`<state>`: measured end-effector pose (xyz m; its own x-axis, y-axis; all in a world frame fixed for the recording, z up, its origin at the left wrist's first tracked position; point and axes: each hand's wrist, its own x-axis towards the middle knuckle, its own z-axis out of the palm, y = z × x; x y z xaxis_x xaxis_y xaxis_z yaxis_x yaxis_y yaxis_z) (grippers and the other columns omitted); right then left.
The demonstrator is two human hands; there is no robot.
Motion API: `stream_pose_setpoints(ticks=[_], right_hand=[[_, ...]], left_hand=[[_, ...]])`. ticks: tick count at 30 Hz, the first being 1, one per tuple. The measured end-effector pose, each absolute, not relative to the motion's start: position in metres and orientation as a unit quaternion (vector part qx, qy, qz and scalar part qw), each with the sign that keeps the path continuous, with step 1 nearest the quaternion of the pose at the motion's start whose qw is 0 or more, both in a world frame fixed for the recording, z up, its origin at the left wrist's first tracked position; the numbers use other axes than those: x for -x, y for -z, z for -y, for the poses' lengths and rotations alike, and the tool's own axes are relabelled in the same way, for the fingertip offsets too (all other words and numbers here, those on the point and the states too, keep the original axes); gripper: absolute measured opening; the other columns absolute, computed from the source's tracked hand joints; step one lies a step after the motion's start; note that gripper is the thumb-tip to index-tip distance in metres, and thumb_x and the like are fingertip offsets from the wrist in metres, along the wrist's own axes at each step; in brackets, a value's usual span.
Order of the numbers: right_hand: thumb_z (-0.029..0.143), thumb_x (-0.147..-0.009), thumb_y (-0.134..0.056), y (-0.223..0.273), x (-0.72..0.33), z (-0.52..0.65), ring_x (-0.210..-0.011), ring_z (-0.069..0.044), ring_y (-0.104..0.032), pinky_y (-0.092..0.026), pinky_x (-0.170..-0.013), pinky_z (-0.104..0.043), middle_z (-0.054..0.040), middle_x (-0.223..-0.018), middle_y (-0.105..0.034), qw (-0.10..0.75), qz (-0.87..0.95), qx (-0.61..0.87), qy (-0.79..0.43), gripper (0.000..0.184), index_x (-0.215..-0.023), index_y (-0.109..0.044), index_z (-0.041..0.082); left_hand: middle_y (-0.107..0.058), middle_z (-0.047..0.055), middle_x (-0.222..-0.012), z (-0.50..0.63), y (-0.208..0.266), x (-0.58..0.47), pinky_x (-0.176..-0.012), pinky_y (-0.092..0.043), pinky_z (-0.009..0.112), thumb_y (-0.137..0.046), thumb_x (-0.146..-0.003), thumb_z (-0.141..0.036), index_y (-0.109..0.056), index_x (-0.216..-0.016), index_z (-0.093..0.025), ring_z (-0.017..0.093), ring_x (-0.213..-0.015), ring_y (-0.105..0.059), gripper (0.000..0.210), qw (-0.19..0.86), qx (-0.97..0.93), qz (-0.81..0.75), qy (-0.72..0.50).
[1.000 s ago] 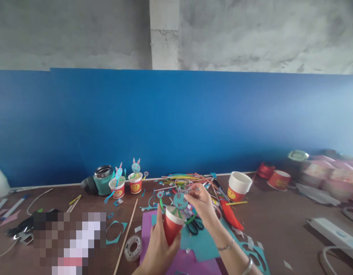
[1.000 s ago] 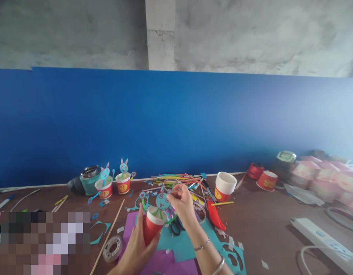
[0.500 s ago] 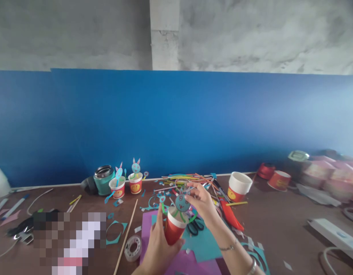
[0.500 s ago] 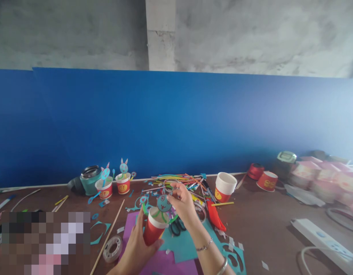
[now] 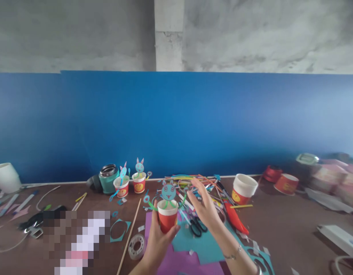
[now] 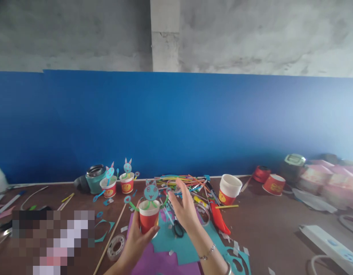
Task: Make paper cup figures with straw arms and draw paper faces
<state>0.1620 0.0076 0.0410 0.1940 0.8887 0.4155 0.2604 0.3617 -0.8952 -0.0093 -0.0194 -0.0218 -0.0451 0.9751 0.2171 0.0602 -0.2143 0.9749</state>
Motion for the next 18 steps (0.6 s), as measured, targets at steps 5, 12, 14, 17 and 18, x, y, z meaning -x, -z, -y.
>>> stream_pose_setpoints(ticks=[5, 12, 14, 17, 18], right_hand=[[0.049, -0.07, -0.069, -0.014, -0.138, -0.003, -0.11, -0.028, -0.057, -0.045, -0.092, -0.043, -0.0116, -0.115, -0.064, 0.528, 0.556, 0.421, -0.485, 0.058, -0.119, -0.054, 0.021], [0.049, -0.064, -0.075, 0.003, -0.125, 0.015, -0.095, -0.027, -0.064, -0.049, -0.085, -0.039, -0.0089, -0.099, -0.071, 0.507, 0.519, 0.36, -0.586, 0.054, -0.106, -0.064, 0.017], [0.049, -0.067, -0.073, -0.001, -0.13, 0.019, -0.096, -0.026, -0.063, -0.049, -0.086, -0.038, -0.0081, -0.1, -0.07, 0.519, 0.508, 0.363, -0.584, 0.051, -0.106, -0.064, 0.019], [0.049, -0.07, -0.071, -0.004, -0.136, 0.023, -0.097, -0.025, -0.062, -0.047, -0.087, -0.036, -0.0074, -0.102, -0.07, 0.517, 0.508, 0.39, -0.568, 0.047, -0.106, -0.065, 0.02], [0.05, -0.07, -0.07, -0.004, -0.137, 0.024, -0.096, -0.024, -0.062, -0.048, -0.086, -0.035, -0.0073, -0.102, -0.07, 0.513, 0.51, 0.4, -0.563, 0.046, -0.104, -0.065, 0.02]], left_hand=[[-0.05, 0.017, -0.131, 0.018, 0.019, 0.008, -0.097, -0.043, 0.037, -0.074, -0.064, -0.041, -0.025, -0.138, -0.017, 0.03, -0.12, -0.05, 0.091, 0.466, -0.523, -0.415, -0.581], [-0.058, 0.014, -0.124, 0.021, 0.021, 0.015, -0.096, -0.044, 0.036, -0.069, -0.071, -0.047, -0.045, -0.13, -0.019, 0.028, -0.115, -0.053, 0.07, 0.558, -0.532, -0.344, -0.535], [-0.063, 0.011, -0.115, 0.018, 0.021, 0.02, -0.093, -0.045, 0.034, -0.06, -0.076, -0.053, -0.058, -0.115, -0.019, 0.027, -0.11, -0.056, 0.052, 0.537, -0.502, -0.377, -0.564], [-0.068, 0.005, -0.086, 0.012, 0.017, 0.025, -0.078, -0.047, 0.028, -0.059, -0.077, -0.054, -0.067, -0.088, -0.017, 0.022, -0.086, -0.061, 0.04, 0.471, -0.494, -0.436, -0.586], [-0.067, 0.004, -0.077, 0.01, 0.015, 0.026, -0.072, -0.047, 0.027, -0.06, -0.077, -0.054, -0.067, -0.082, -0.016, 0.021, -0.078, -0.06, 0.039, 0.457, -0.5, -0.447, -0.584]])
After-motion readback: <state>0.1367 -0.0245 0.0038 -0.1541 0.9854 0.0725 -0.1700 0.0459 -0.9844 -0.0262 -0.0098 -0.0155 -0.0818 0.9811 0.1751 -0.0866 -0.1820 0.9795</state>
